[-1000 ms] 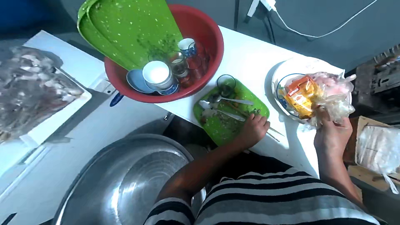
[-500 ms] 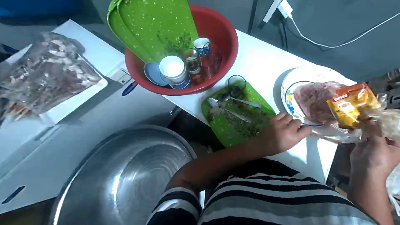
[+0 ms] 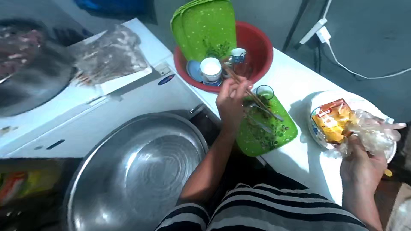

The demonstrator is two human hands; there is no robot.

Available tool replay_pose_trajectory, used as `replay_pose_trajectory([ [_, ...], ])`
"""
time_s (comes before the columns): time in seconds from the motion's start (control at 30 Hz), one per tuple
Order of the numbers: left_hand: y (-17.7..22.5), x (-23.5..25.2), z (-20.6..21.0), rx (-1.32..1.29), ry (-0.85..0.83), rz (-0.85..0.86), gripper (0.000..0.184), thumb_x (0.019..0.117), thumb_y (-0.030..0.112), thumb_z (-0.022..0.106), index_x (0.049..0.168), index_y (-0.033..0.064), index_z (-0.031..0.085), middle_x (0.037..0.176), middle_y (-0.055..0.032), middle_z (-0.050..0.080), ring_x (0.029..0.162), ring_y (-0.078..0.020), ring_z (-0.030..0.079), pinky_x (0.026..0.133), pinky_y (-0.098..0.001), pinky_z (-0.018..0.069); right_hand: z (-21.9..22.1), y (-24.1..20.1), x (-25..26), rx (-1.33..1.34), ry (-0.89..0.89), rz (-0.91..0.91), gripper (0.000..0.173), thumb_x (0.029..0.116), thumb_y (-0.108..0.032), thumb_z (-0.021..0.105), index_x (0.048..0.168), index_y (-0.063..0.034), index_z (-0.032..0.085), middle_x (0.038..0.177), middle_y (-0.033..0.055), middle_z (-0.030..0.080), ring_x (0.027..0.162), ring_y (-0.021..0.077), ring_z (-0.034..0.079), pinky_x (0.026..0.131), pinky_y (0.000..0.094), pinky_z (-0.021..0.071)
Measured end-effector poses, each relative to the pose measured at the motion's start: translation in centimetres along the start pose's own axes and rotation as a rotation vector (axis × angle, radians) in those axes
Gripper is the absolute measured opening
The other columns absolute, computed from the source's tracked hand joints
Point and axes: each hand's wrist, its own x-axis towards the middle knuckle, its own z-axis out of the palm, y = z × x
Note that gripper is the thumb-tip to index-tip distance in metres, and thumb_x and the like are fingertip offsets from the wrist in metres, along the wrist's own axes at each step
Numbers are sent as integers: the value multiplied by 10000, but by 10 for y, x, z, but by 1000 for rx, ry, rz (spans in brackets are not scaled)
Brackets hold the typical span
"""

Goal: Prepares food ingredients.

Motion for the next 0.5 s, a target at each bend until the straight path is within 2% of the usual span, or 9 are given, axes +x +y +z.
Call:
replay_pose_trajectory([
  [0.07,-3,-10,-27,-99,92,-107,145,1049,117,585,1192,94,595,1020,-16,742,890,-122,749,786,-285,638,14,3,-4,15,-66,32,273,953,33,617,1209,-14,537,966,-33,690,805,57,698,755,264,625],
  [0.13,-4,-20,-52,-134,240,-200,110,1059,165,579,1168,154,575,1015,7,755,892,-117,755,779,-274,633,29,7,-9,18,-155,42,297,958,32,612,1239,-4,525,1000,-41,686,858,43,697,804,250,615],
  [0.23,-2,-44,-89,-155,499,-291,80,1066,179,567,1142,155,557,989,-1,747,884,-146,756,790,-315,638,48,16,-20,33,-302,57,284,968,30,594,1236,-15,512,977,-67,693,847,24,702,794,233,619],
  [0.3,5,-64,-117,-172,626,-294,98,1066,171,562,1152,126,553,980,-30,741,873,-170,748,785,-349,631,60,18,-28,43,-445,49,273,990,17,551,1257,28,498,991,-55,676,877,19,693,824,230,607],
  [0.37,22,-83,-145,-196,751,-272,94,1061,116,555,1146,77,545,940,-65,731,823,-190,744,755,-363,634,74,27,-33,58,-585,30,216,994,17,536,1207,31,505,964,-62,682,870,17,696,833,230,603],
  [0.5,59,-134,-189,-187,946,-215,85,1052,82,560,1129,45,559,912,-77,729,809,-191,743,750,-354,631,98,34,-54,55,-813,48,175,1015,-20,551,1176,50,549,935,-18,708,869,84,719,850,300,617],
])
